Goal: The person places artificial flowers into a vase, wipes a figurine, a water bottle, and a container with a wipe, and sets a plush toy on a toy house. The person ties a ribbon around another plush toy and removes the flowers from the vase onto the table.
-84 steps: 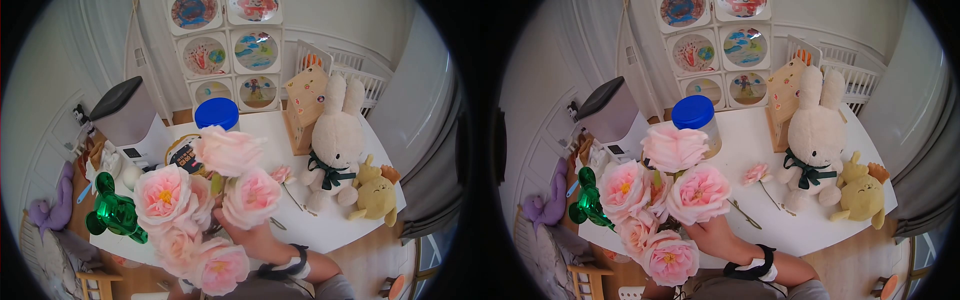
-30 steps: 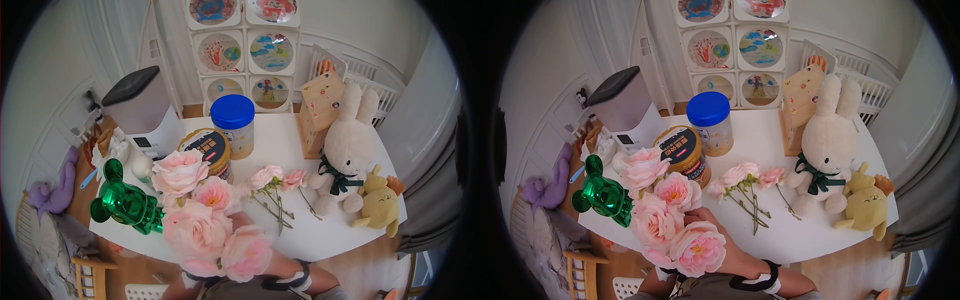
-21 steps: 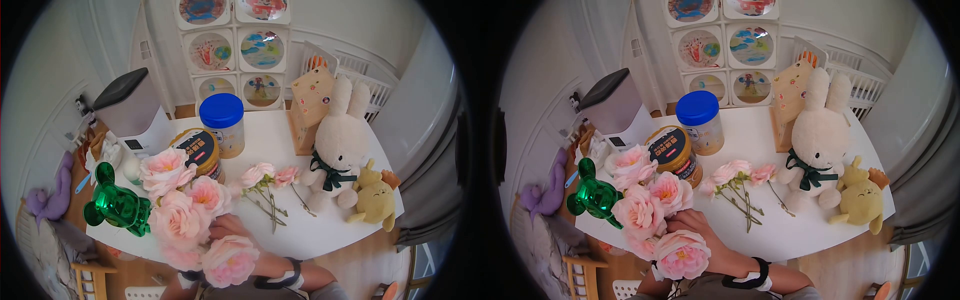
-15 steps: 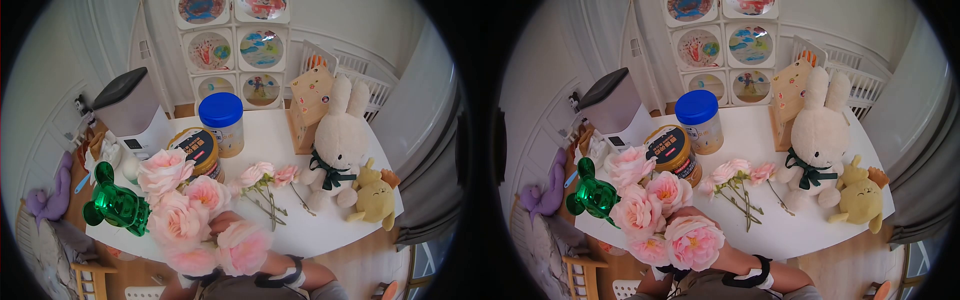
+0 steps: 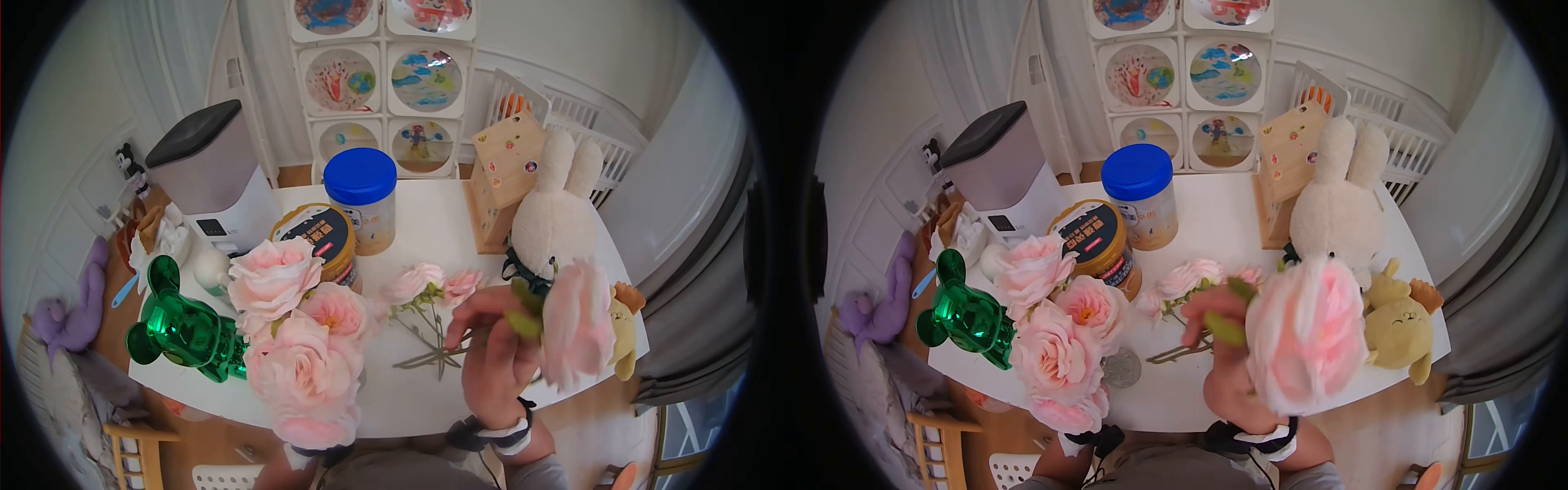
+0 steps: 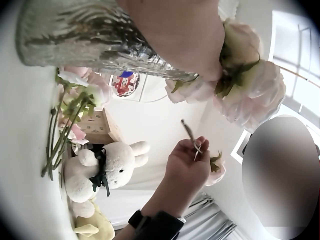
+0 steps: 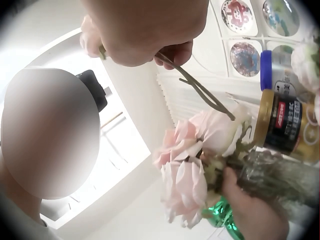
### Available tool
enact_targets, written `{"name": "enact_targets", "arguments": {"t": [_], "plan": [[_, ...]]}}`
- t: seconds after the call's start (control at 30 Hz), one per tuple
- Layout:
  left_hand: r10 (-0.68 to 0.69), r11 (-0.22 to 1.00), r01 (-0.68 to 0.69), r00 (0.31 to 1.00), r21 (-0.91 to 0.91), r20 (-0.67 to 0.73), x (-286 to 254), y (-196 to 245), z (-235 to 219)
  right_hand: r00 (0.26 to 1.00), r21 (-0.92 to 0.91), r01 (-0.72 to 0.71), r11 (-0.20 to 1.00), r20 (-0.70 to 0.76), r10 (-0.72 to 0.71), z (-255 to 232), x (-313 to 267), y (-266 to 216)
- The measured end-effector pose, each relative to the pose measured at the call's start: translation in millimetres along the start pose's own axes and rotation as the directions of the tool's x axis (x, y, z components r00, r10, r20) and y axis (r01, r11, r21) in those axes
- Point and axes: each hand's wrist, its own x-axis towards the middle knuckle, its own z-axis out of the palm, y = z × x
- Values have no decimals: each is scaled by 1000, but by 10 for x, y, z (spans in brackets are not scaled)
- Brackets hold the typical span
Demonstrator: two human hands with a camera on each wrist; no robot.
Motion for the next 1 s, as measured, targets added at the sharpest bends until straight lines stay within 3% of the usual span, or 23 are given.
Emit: {"name": "enact_targets", "arguments": {"t": [0.03,0.1,0.17,0.27,0.3,0.37,0.43,0.5,0.53,0.6,0.67,0.8,0.87,1.0], "plan": [[14,1000,-14,1000,-3,-4,13,10,44,987,34,-111,993,-116,114,-19,3,-4],[42,999,-42,999,-7,-12,46,40,158,989,-84,-110,990,-111,101,-214,97,198],[69,998,-69,998,-6,-16,77,91,228,885,-314,-451,836,-33,465,-425,143,477],[112,994,-112,994,-2,-14,120,174,313,852,-485,-465,741,-17,523,-625,3,968],[127,992,-127,992,2,-13,119,198,329,853,-485,-463,742,-16,522,-647,-40,1018],[160,987,-160,987,12,-15,96,251,312,902,-605,-322,728,37,430,-667,-117,1090],[195,980,-194,981,35,-20,127,316,444,891,-576,-344,742,49,452,-680,-147,1096],[239,969,-237,971,72,-24,150,406,552,980,-763,12,646,137,144,-598,-147,981],[263,961,-260,964,92,-26,137,421,641,980,-751,10,660,140,144,-518,-149,887],[307,945,-301,951,130,-28,136,514,699,942,-495,-120,861,218,256,-340,-175,603],[344,928,-338,939,157,-11,113,564,779,786,-306,-321,896,442,433,-144,-244,320],[402,896,-402,915,190,40,70,751,783,751,-223,-313,923,537,384,222,-369,257],[430,879,-433,901,201,60,59,881,765,803,-269,-77,960,554,220,334,-353,320],[490,839,-497,867,220,89,151,1023,951,813,-171,-73,982,560,158,491,-276,327]]}}
